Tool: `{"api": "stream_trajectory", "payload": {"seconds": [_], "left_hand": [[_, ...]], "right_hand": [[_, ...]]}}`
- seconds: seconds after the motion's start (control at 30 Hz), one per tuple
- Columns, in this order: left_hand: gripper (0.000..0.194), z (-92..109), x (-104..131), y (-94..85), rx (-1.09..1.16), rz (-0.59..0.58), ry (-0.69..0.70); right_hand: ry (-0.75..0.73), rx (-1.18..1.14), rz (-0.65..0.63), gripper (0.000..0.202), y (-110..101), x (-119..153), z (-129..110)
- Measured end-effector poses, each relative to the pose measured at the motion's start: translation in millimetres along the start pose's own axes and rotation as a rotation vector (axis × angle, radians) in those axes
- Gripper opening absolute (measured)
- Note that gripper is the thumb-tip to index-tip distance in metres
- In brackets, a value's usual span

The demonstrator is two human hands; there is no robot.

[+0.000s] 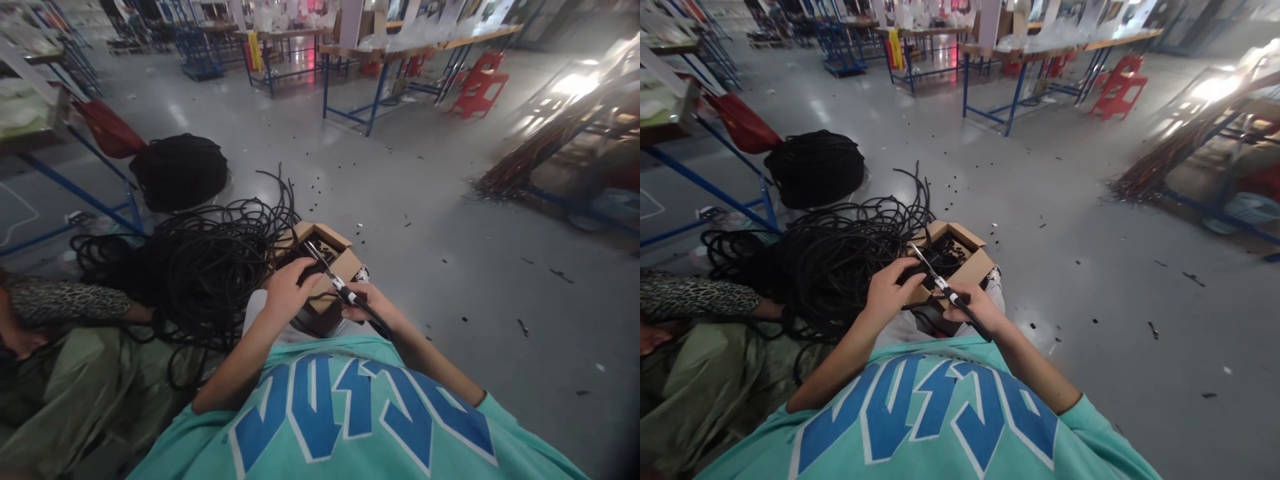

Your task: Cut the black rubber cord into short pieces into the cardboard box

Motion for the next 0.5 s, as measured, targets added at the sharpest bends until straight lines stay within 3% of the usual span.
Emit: {"api": "stream_trajectory", "payload": {"seconds": [0.17, 0.33, 0.5], "left_hand": [[0.017, 2.6, 5.7, -1.9, 0.013, 0.049, 0.009], [0.014, -5.7, 5.0, 2.5, 0.173, -0.044, -0.081], [0.020, -21.1, -0.1, 11.9, 0.429, -0.159, -0.217]], "right_hand": [[-0.041, 0.076, -0.009, 0.053, 1.0, -2.1, -11.2], [-0.074, 0.267, -0.019, 0.060, -4.2, -5.4, -21.3], [-0.113, 0.252, -0.010, 0.054, -5.6, -7.5, -18.3]]}}
Point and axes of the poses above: each hand's wrist, its own x-axis away from the middle knuckle, its own y-axis out of the palm, z = x × y, the point moved 7 cm from there along -x, towards the middle knuckle, and after that the axes turned 15 degrees about -y, right-handed, at the moved point
